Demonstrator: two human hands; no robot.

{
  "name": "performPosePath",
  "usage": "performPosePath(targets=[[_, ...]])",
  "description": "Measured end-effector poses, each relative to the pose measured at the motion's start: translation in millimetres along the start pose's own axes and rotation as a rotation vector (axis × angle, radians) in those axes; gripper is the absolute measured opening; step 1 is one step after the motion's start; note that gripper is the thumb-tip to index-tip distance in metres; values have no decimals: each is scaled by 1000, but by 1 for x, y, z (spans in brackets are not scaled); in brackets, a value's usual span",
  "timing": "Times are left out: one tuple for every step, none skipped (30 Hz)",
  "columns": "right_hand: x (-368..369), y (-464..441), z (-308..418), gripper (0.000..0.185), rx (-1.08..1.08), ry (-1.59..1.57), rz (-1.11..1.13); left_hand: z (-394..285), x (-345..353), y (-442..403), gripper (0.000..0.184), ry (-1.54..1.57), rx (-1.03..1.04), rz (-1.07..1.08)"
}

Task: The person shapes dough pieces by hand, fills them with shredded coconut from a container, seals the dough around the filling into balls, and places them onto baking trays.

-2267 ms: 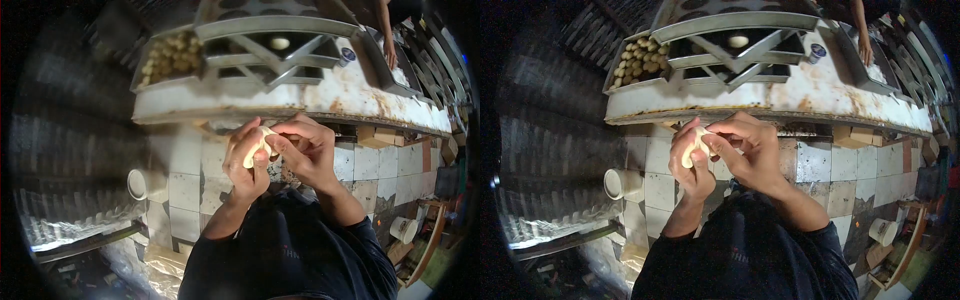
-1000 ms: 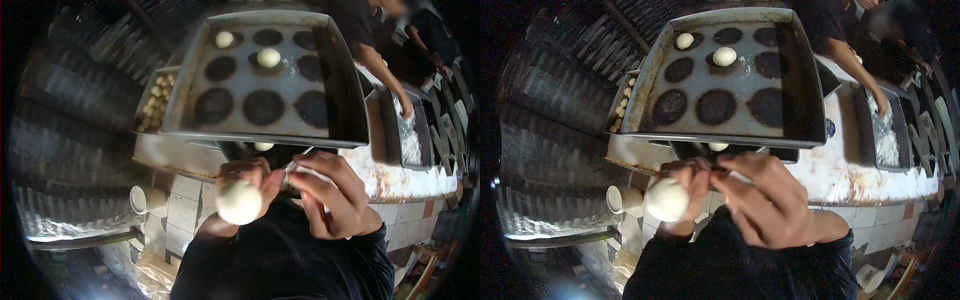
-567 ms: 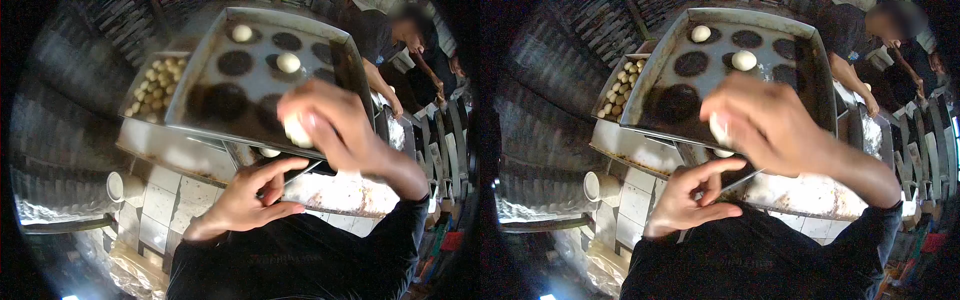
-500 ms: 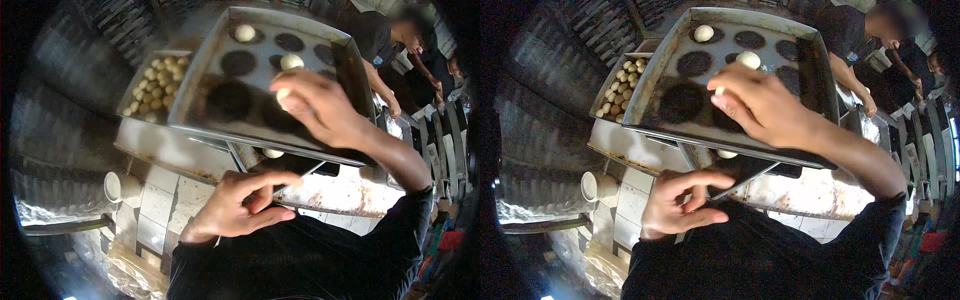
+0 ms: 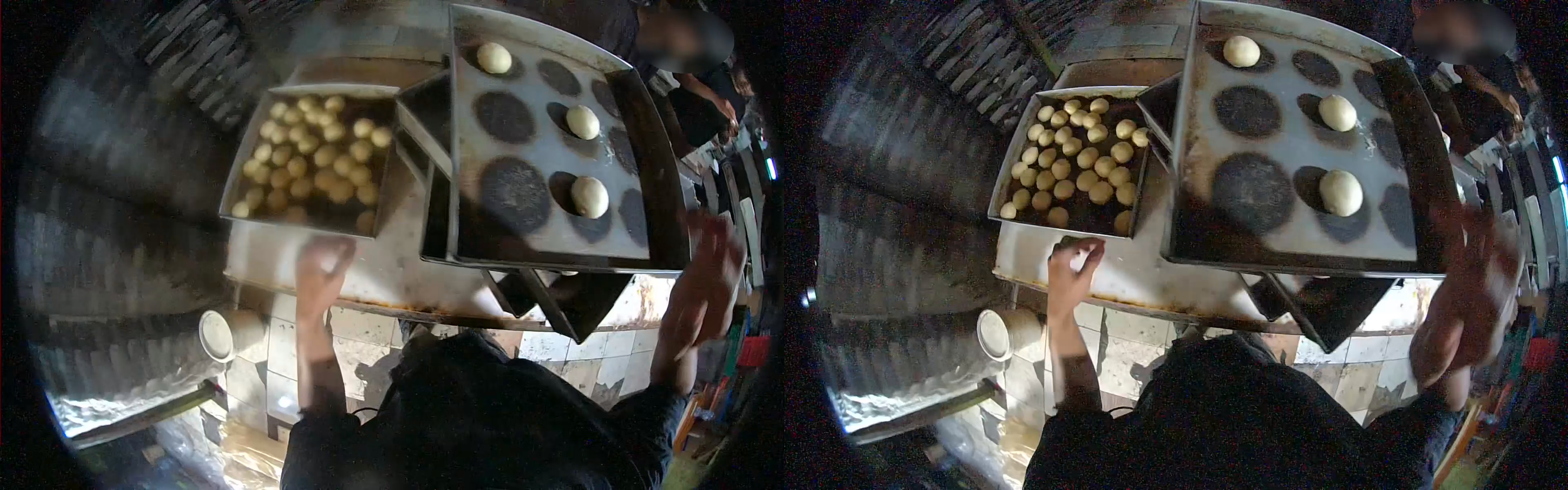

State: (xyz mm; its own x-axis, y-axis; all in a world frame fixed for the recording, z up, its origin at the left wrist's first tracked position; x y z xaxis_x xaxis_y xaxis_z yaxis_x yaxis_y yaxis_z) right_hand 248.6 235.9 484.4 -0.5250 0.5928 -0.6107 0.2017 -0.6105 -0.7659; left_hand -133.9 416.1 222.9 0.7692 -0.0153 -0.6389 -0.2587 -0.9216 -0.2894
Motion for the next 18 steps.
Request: performPosePath(targets=[[-7,37,-16,39,265,-108,75,1,-3,-17,16,70,-35,-61],[-11,69,-30,36,535,-215,146,19,6,-30,19,-234,20,-72],[16,30,16,33,209,-107,233,31,20,-46,29,-254,-28,-12],[44,1,61,31,-115,-2,321,37,30,-53,29,-246,-20,15],[44,12,64,26,-17,106,264,45,45,-61,32,-326,-49,137],[39,17,65,22,55,76,235,51,59,-68,36,-411,-75,254],[31,27,63,20,117,134,217,57,72,-75,41,-500,-98,364],[21,42,59,18,180,192,196,63,83,-79,46,-594,-117,472],[11,59,56,18,211,185,94,70,94,-78,52,-693,-138,582],[5,67,55,23,324,236,107,82,98,-74,52,-707,-120,597],[-1,80,53,24,361,240,108,104,94,-72,48,-539,-164,560],[-6,94,51,26,398,242,114,110,85,-70,45,-368,-212,526],[-8,110,50,27,465,230,100,105,67,-65,38,-434,-92,366],[-10,126,48,28,529,216,91,78,43,-55,31,-491,24,204],[-15,136,49,31,433,167,80,28,15,-45,27,-337,-38,186],[-15,154,48,33,482,142,55,-34,-12,-36,23,-183,-94,155],[-14,167,45,30,581,38,5,-87,-29,-19,23,6,-22,18],[-12,178,45,28,681,-65,-48,-128,-33,4,24,201,52,-112]])
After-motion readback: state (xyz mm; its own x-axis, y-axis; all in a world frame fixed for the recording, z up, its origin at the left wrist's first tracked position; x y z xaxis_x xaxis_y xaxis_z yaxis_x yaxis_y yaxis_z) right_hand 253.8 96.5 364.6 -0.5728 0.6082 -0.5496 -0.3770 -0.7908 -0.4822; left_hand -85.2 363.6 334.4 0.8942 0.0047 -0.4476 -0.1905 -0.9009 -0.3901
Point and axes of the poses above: each hand's wrist, its own y-axis away from the middle knuckle, its own x-axis out of the palm, z = x × y, the point moved 8 cm from there along -y, towards the middle knuckle, and after that the axes turned 4 degrees about z, right-handed, at the moved point
